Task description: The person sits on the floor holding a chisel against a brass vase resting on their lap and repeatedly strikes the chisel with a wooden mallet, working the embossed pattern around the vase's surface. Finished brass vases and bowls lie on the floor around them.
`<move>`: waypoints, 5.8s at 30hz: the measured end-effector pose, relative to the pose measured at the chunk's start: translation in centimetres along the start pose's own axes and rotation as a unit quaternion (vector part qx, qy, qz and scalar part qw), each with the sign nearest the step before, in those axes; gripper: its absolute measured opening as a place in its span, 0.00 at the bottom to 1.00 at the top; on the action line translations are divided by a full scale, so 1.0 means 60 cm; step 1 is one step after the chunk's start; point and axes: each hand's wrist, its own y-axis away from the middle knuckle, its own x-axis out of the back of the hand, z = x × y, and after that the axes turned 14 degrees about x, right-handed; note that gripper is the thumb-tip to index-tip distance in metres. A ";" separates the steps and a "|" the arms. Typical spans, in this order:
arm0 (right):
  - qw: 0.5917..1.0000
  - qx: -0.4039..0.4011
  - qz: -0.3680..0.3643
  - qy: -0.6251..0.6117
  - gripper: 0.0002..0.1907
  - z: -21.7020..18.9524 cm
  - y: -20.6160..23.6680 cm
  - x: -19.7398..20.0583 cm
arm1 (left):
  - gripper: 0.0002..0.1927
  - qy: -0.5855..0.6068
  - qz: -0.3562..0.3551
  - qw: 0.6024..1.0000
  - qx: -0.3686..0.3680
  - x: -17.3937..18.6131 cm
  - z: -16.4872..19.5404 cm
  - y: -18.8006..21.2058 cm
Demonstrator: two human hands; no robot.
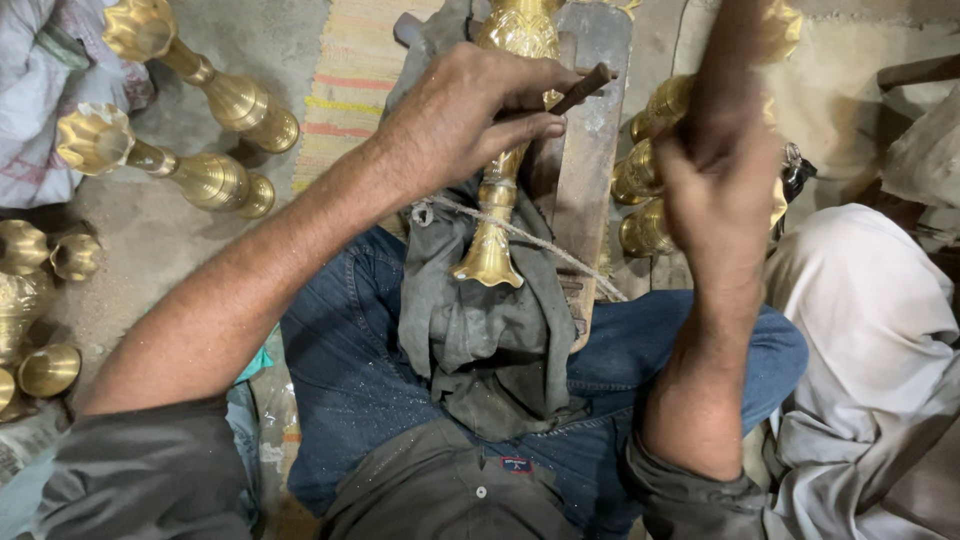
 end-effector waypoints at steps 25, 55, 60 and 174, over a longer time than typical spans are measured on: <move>0.999 0.018 0.017 0.039 0.18 -0.010 -0.007 -0.024 | 0.20 0.058 -0.007 0.997 0.046 0.006 -0.021 0.017; 0.993 -0.003 0.031 -0.114 0.18 0.007 -0.010 -0.023 | 0.19 0.048 0.001 0.999 -0.009 -0.004 -0.044 0.021; 1.000 0.011 0.010 -0.002 0.15 -0.003 0.002 -0.030 | 0.18 0.052 -0.008 0.998 0.032 -0.006 -0.051 0.027; 0.998 0.029 -0.045 -0.017 0.20 0.074 -0.088 -0.056 | 0.21 0.002 0.056 0.994 0.098 -0.031 0.032 0.011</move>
